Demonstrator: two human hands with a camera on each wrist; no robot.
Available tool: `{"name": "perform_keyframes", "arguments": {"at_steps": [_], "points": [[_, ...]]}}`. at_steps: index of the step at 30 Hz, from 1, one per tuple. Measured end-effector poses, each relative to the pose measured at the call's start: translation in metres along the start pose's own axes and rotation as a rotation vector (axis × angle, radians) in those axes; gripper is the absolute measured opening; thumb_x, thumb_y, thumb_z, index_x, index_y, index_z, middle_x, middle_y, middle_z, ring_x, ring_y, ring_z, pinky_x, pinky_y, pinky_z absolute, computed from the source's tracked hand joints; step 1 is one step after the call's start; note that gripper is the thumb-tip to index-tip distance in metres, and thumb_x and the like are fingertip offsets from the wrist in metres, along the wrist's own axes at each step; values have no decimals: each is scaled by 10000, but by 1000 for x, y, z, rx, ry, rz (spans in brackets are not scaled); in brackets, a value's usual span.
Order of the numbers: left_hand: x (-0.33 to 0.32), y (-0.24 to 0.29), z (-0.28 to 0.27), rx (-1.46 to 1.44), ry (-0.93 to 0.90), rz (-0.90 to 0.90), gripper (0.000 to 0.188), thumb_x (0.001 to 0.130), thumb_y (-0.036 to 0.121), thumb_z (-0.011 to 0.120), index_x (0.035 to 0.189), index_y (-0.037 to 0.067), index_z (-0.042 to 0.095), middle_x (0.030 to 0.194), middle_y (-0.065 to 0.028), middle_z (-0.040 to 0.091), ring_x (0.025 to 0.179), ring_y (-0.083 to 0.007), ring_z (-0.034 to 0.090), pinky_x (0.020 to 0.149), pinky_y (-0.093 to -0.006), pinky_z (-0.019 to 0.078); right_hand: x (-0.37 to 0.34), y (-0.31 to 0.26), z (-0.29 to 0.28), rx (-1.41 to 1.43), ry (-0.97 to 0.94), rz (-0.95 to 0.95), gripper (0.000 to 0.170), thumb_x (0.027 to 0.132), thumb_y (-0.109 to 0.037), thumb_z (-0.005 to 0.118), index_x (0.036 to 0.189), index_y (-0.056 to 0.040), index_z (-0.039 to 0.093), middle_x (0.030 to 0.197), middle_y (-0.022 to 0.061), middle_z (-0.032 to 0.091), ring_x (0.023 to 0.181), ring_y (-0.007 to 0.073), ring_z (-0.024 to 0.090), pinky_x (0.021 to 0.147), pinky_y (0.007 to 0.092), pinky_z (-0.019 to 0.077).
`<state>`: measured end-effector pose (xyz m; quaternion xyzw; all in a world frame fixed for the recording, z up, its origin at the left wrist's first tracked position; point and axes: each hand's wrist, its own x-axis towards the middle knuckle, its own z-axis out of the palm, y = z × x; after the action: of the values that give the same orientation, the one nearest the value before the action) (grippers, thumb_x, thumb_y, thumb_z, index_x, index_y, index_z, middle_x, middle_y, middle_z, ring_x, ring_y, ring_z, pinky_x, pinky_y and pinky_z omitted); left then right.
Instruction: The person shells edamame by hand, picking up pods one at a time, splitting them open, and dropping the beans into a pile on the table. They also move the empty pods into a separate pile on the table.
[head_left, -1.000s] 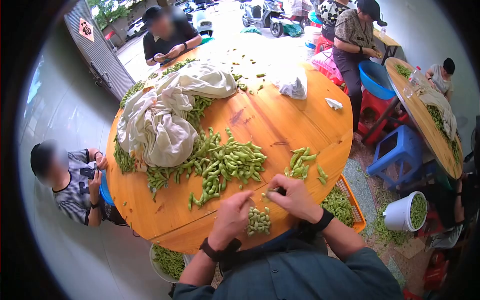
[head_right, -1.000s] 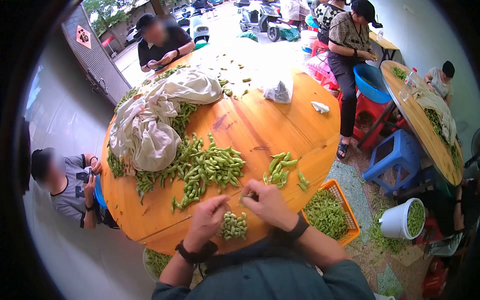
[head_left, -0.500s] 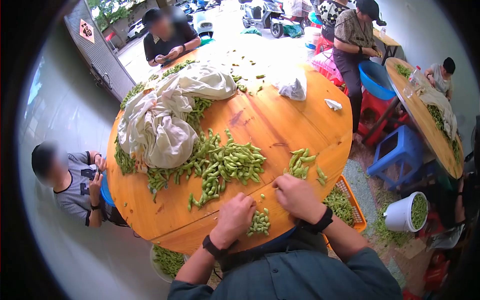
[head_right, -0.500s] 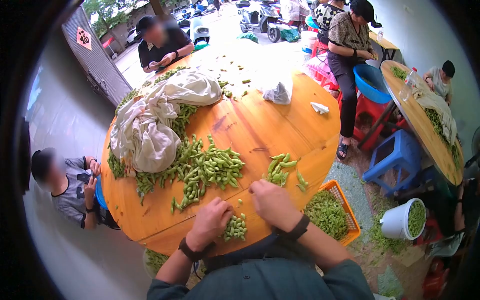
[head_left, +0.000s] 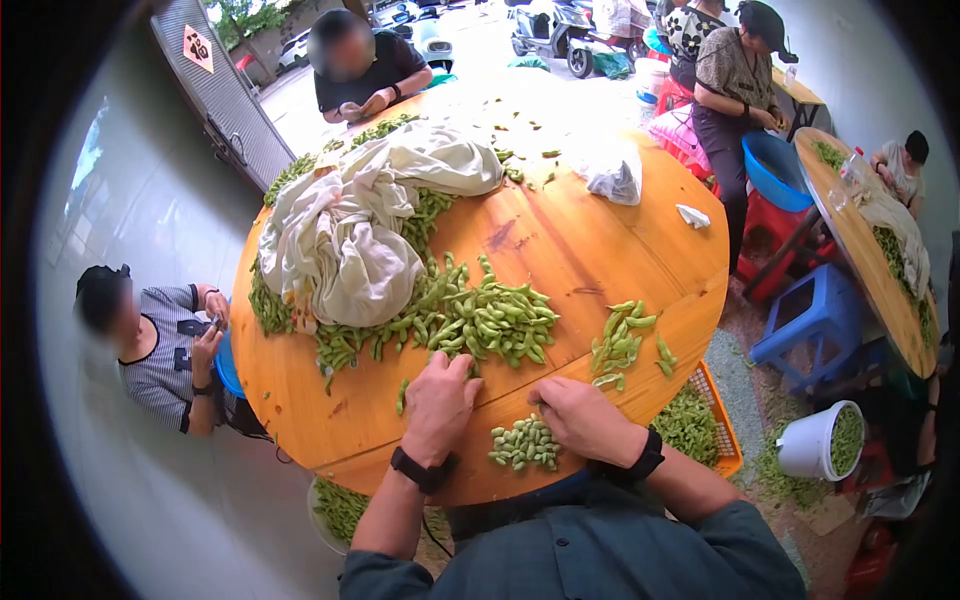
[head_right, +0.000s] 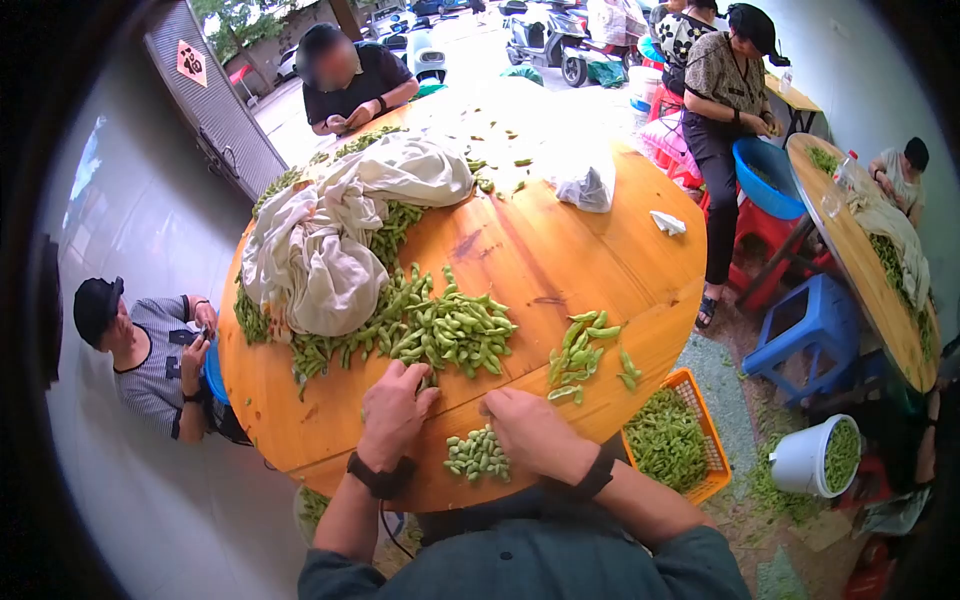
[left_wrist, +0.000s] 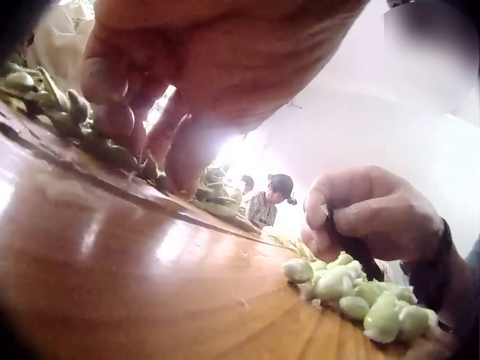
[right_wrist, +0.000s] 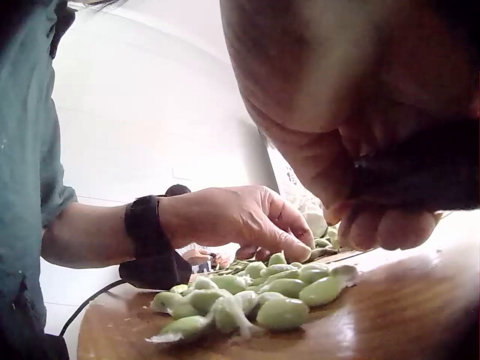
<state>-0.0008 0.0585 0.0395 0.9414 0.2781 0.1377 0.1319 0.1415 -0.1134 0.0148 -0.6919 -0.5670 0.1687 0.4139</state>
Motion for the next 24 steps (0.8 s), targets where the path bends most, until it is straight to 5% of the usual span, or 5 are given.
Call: {"name": "perform_keyframes", "arguments": {"at_steps": [16,19,22,24], "points": [[1,-3,12,-13,46,-10,166,875,202,658,879,37,639,886,-145,628,828,-346,646,696,-460,498,-5,0,-5,29,85,-33,195,866,-23,569,1051,24,608,813,209,665,754,355,673,676,402,533],[-12,0,20,-267,179,-19,130,865,112,662,954,17,656,836,-108,668,688,-246,642,621,-346,504,-4,-2,-6,124,114,29,190,870,-74,578,1042,-2,615,787,226,651,751,387,660,671,435,531],[-22,17,17,-908,-34,-339,120,916,96,665,985,-1,653,766,41,607,649,-27,531,569,-197,435,1,-16,-8,169,58,215,231,866,-82,580,1075,9,618,777,230,650,755,376,672,667,424,534],[-27,27,15,-1041,-106,-365,122,920,93,661,1000,1,655,768,38,611,641,-27,526,562,-190,425,3,-20,-5,214,75,218,248,864,-83,577,1089,12,616,766,236,648,744,370,674,664,422,532]]}}
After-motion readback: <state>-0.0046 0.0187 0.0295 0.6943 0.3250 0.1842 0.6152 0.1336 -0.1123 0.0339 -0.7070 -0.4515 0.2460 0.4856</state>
